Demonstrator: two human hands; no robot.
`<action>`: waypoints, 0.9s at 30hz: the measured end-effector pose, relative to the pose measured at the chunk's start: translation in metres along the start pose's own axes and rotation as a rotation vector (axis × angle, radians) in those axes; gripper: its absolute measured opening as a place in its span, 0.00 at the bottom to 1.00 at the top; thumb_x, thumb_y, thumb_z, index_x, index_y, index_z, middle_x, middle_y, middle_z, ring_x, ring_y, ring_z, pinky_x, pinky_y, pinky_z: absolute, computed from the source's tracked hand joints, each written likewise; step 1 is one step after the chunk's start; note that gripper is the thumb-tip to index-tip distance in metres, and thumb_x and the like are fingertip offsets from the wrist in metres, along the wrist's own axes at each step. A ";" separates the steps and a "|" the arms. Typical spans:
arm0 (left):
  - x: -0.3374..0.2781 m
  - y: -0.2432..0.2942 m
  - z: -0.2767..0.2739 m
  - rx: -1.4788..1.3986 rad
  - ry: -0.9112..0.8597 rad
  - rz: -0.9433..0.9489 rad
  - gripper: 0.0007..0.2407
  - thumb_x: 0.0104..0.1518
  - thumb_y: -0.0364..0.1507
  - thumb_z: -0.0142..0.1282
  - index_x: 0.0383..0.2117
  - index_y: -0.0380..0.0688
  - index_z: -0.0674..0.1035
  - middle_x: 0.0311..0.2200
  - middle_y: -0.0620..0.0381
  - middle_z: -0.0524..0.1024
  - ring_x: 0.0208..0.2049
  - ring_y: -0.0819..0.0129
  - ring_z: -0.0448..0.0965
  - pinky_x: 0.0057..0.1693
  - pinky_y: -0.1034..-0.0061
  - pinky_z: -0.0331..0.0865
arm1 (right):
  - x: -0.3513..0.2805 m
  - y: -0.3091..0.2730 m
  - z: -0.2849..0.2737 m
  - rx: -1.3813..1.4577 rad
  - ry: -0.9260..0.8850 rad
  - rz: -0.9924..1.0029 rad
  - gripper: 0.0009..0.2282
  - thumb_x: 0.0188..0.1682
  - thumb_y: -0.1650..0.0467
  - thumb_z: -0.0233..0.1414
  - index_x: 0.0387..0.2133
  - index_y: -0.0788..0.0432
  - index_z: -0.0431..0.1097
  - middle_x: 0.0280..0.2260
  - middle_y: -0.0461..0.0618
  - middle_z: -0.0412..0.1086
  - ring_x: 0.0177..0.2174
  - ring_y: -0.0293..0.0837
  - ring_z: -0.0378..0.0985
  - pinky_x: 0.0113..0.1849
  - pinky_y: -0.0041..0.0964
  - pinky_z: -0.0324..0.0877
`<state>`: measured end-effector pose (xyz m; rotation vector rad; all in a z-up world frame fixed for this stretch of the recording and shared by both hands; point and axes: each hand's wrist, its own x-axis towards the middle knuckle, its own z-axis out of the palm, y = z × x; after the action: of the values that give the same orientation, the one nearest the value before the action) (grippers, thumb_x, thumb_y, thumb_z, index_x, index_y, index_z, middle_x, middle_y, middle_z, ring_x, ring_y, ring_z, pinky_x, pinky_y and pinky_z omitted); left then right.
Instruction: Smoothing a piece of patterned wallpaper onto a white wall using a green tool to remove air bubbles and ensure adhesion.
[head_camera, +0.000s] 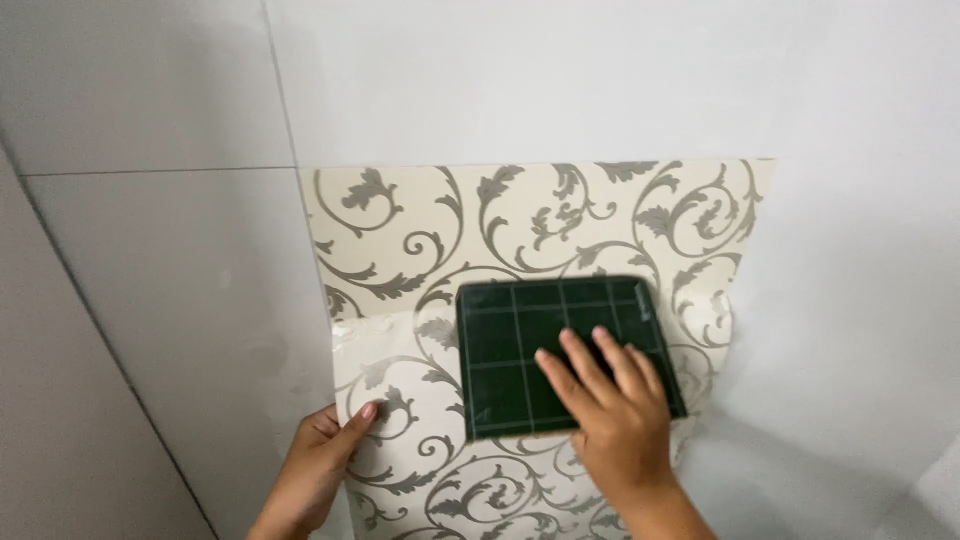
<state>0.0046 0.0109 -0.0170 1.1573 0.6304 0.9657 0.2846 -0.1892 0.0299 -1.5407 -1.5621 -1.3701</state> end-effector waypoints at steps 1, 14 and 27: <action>-0.003 0.003 0.003 -0.010 0.025 -0.016 0.12 0.59 0.26 0.64 0.42 0.26 0.87 0.41 0.40 0.89 0.42 0.55 0.84 0.48 0.63 0.76 | -0.005 -0.003 -0.002 0.005 -0.017 0.010 0.40 0.32 0.85 0.57 0.61 0.40 0.73 0.63 0.44 0.73 0.63 0.60 0.73 0.60 0.63 0.69; -0.012 0.018 0.023 0.062 0.169 -0.095 0.14 0.52 0.18 0.68 0.44 0.22 0.86 0.40 0.31 0.88 0.40 0.43 0.86 0.47 0.52 0.80 | 0.000 0.053 -0.012 -0.080 0.010 0.012 0.37 0.33 0.78 0.64 0.63 0.42 0.73 0.63 0.46 0.74 0.62 0.60 0.74 0.57 0.63 0.72; -0.003 0.012 0.013 0.198 0.209 -0.123 0.13 0.53 0.20 0.71 0.41 0.19 0.90 0.35 0.32 0.89 0.37 0.48 0.84 0.45 0.60 0.75 | 0.012 0.089 -0.034 -0.116 0.134 -0.037 0.35 0.36 0.88 0.48 0.57 0.47 0.79 0.57 0.51 0.79 0.59 0.60 0.80 0.57 0.58 0.75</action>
<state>0.0102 0.0031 -0.0022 1.1844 0.9719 0.9412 0.3576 -0.2310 0.0767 -1.4602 -1.4597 -1.5754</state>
